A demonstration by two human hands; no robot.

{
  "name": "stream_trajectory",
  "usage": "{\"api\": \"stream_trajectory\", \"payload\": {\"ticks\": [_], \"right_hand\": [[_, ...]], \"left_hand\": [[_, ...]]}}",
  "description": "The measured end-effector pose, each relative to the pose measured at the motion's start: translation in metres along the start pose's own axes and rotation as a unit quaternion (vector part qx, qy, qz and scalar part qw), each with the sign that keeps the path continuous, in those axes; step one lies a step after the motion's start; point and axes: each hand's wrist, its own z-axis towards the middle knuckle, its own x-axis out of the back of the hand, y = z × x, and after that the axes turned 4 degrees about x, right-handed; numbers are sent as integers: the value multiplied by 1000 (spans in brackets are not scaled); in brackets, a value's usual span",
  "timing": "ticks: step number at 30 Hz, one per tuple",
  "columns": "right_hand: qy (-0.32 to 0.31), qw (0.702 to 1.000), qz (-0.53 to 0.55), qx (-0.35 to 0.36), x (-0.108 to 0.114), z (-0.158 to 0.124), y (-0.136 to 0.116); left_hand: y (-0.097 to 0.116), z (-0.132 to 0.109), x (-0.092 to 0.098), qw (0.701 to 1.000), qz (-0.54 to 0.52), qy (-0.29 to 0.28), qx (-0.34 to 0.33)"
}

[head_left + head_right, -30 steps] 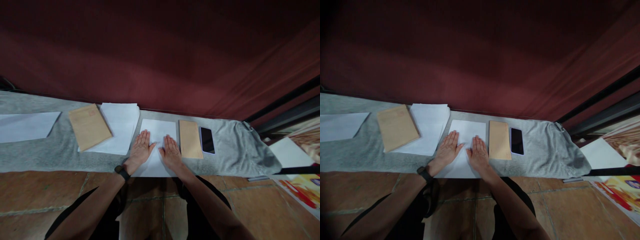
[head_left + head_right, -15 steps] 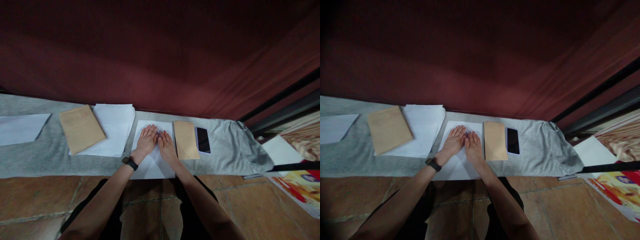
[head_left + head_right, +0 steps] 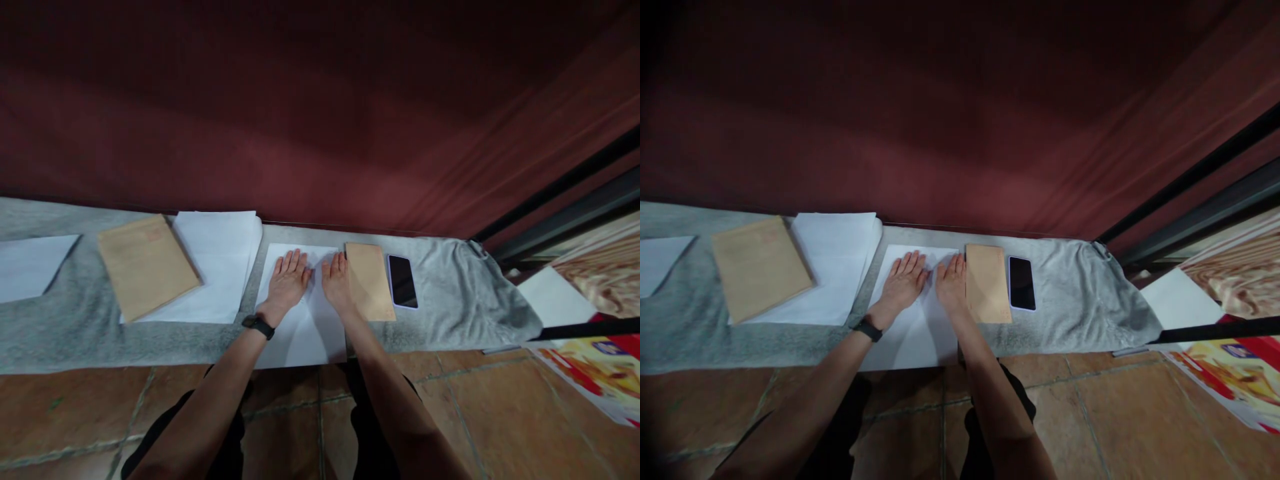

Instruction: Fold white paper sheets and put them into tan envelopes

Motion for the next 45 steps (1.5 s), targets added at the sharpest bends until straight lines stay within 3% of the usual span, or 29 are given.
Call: {"api": "stream_trajectory", "payload": {"ticks": [9,14,17,25,32,35,38,40,45], "right_hand": [[-22,996,85,5,4,-1,10],[-28,985,164,-33,7,-9,-12],[-42,985,170,4,7,-22,-28],[-39,993,99,58,19,-59,-31],[-26,995,99,19,24,-75,-26],[-28,993,115,31,29,-85,-33],[-50,985,138,92,35,-96,-43],[-65,981,143,117,38,-103,-47],[-62,987,113,93,38,-104,-37]], "left_hand": [[-7,-1,2,1000,-21,14,15],[4,-15,6,1000,-16,-10,7],[7,-25,6,999,-3,-22,-38],[-28,-32,5,999,10,43,19],[-41,-58,13,996,12,73,53],[-32,-83,17,997,21,73,11],[-21,-111,18,994,8,21,-109],[-18,-125,18,988,9,-3,-155],[-31,-132,24,990,8,7,-141]]}}
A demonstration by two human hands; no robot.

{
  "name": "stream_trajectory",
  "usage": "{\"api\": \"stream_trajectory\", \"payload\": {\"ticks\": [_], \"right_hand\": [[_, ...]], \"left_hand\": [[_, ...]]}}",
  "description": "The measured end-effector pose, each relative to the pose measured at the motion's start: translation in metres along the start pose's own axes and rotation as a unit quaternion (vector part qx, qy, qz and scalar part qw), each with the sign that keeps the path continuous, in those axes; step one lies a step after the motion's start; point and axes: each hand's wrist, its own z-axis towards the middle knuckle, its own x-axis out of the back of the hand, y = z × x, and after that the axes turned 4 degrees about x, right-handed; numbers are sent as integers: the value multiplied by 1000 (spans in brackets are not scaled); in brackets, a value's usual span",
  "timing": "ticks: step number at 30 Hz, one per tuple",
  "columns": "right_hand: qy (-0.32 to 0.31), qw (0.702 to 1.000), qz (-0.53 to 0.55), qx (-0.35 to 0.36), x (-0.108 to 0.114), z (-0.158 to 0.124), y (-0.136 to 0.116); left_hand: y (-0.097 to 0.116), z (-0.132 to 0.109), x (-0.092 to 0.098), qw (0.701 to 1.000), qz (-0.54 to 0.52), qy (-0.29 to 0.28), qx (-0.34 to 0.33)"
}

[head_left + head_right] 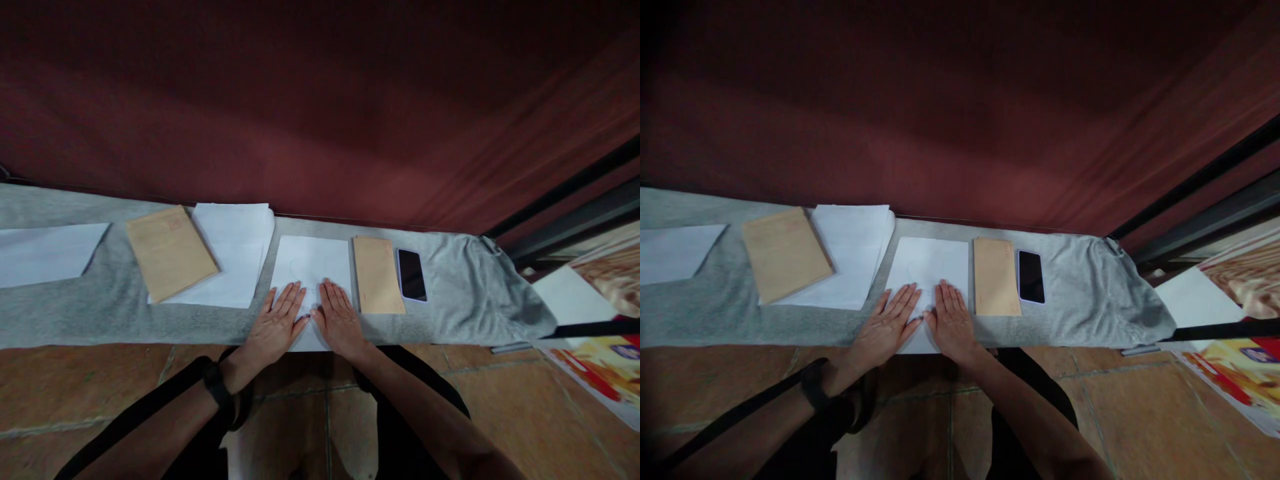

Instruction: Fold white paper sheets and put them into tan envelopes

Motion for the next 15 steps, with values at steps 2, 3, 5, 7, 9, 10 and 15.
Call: {"api": "stream_trajectory", "payload": {"ticks": [2,3,5,7,9,10,15], "right_hand": [[10,1000,-12,-18,-1,3,8],[15,999,-15,-26,-3,6,12],[24,998,-19,-46,-5,10,18],[31,997,-17,-66,-8,14,22],[36,996,-12,-78,-11,17,24],[39,996,-10,-81,-12,18,25],[55,994,-13,-90,-16,19,28]], "left_hand": [[-8,0,5,1000,-6,-7,-8],[-10,0,8,1000,-12,-16,-21],[-13,-2,14,997,-29,-38,-59],[-12,-4,19,992,-45,-63,-95],[-10,-6,23,987,-54,-90,-120],[-9,-7,24,985,-55,-101,-130],[-9,-6,30,981,-42,-130,-141]]}}
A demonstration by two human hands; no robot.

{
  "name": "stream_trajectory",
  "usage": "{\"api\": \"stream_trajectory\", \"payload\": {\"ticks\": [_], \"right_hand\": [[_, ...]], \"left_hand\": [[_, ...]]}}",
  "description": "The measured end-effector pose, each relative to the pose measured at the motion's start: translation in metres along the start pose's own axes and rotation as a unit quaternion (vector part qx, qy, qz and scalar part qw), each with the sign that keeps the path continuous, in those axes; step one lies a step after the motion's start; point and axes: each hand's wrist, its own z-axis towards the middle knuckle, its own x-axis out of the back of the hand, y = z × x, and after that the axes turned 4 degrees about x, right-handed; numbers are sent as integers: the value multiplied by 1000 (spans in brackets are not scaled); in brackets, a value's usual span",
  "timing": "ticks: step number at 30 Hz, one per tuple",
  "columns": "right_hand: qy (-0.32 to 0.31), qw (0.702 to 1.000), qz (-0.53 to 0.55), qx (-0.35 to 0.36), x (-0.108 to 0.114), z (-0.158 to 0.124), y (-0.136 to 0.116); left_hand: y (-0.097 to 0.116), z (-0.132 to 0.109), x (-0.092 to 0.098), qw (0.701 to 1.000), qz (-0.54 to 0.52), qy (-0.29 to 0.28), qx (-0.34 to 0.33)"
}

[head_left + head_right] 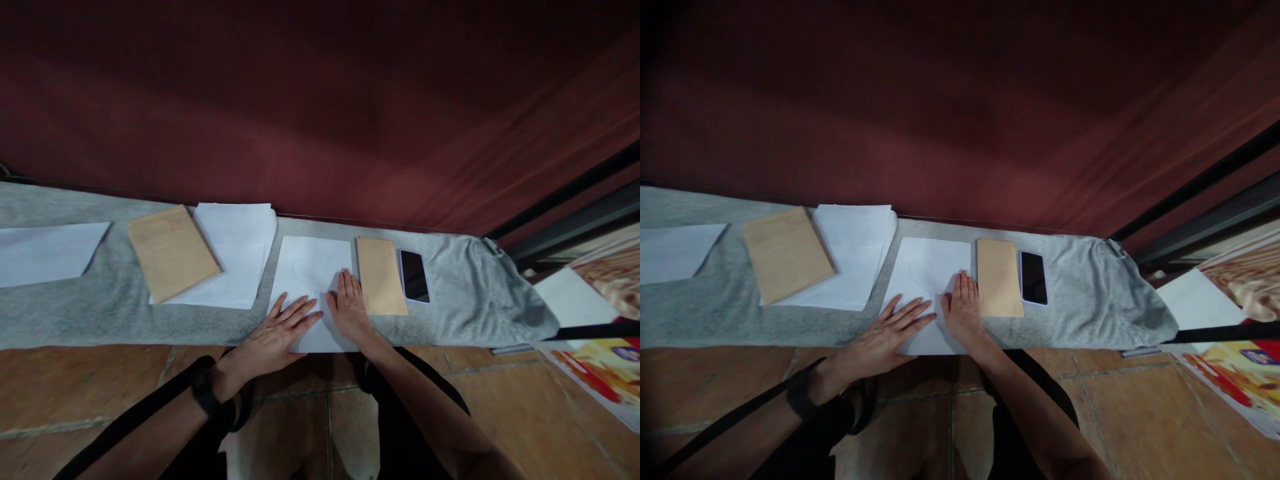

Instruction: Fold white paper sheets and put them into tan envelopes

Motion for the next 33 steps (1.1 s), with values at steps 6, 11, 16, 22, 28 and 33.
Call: {"api": "stream_trajectory", "payload": {"ticks": [6,11,16,22,28,33], "right_hand": [[18,1000,10,-20,-5,2,4],[-1,999,-2,-46,-3,5,4],[-2,999,-8,-47,0,6,4],[-3,999,-1,-43,-1,4,8],[0,999,22,-38,-1,4,13],[-2,999,46,-7,7,4,5]], "left_hand": [[-5,0,2,1000,-5,-6,-1],[-7,0,0,1000,-10,-9,0],[-9,1,2,1000,-19,-22,-1],[-8,2,4,999,-28,-29,5],[-9,1,5,998,-49,-34,5],[-4,1,4,998,-47,-32,-10]]}}
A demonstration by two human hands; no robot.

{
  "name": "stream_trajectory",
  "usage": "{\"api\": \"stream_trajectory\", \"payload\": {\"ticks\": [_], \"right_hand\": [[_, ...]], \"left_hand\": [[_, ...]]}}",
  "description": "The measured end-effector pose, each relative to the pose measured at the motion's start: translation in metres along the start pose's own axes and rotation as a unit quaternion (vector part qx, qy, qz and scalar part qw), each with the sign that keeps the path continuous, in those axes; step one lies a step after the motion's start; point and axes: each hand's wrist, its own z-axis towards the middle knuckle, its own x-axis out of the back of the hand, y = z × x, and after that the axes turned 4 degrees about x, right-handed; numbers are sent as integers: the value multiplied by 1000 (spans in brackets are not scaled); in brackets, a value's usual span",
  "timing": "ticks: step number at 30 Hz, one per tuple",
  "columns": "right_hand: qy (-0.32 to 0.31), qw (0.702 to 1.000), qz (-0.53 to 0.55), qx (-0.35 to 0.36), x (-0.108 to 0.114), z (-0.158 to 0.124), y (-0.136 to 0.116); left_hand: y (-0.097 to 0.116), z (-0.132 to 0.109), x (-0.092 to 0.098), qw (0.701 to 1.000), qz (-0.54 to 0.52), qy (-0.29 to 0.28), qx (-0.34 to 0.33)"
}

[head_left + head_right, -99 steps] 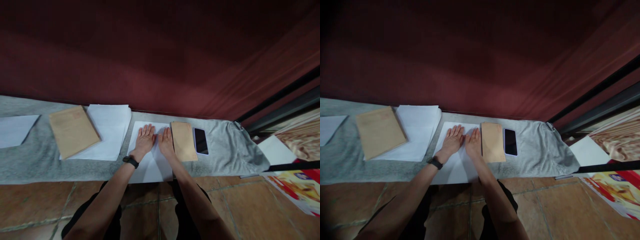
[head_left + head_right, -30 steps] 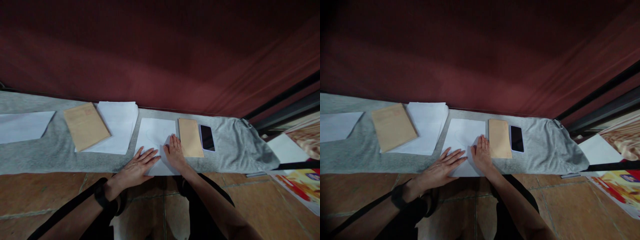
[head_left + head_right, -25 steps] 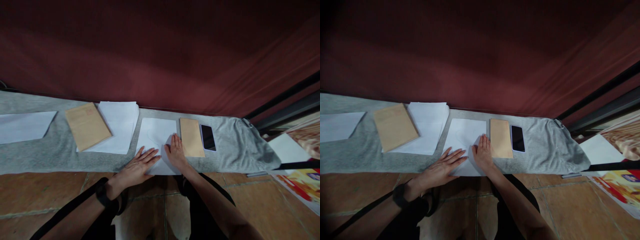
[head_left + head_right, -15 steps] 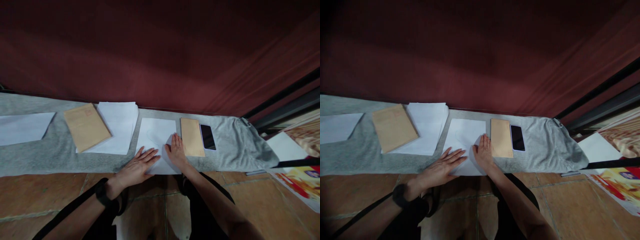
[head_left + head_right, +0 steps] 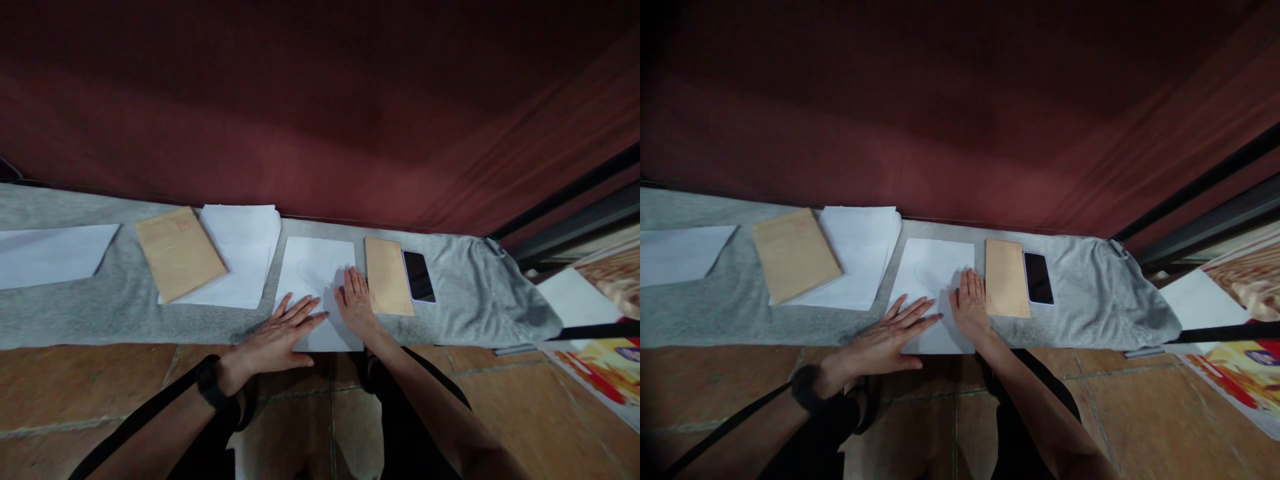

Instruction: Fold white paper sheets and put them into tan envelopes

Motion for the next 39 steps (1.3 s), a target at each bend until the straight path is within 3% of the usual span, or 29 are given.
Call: {"api": "stream_trajectory", "payload": {"ticks": [4,8,11,14,18,23,27,31,39], "right_hand": [[-77,992,36,97,10,-1,-15],[-130,982,86,104,23,2,-13],[-146,973,156,91,35,4,1],[-172,959,217,59,49,4,17],[-187,942,279,20,69,2,32],[-217,934,283,22,82,2,38],[-186,947,264,-1,76,3,34],[-143,948,275,-69,66,9,28],[-89,968,189,-140,49,20,20]], "left_hand": [[7,5,-4,1000,11,16,-15],[3,3,9,1000,-22,5,-12],[-15,-7,24,997,-71,7,13],[-42,-16,32,986,-131,57,86],[-62,-14,36,938,-261,141,181],[-57,-3,47,868,-352,256,238],[-52,1,53,829,-406,286,257],[-53,4,52,799,-435,294,294],[-67,17,29,806,-435,235,326]]}}
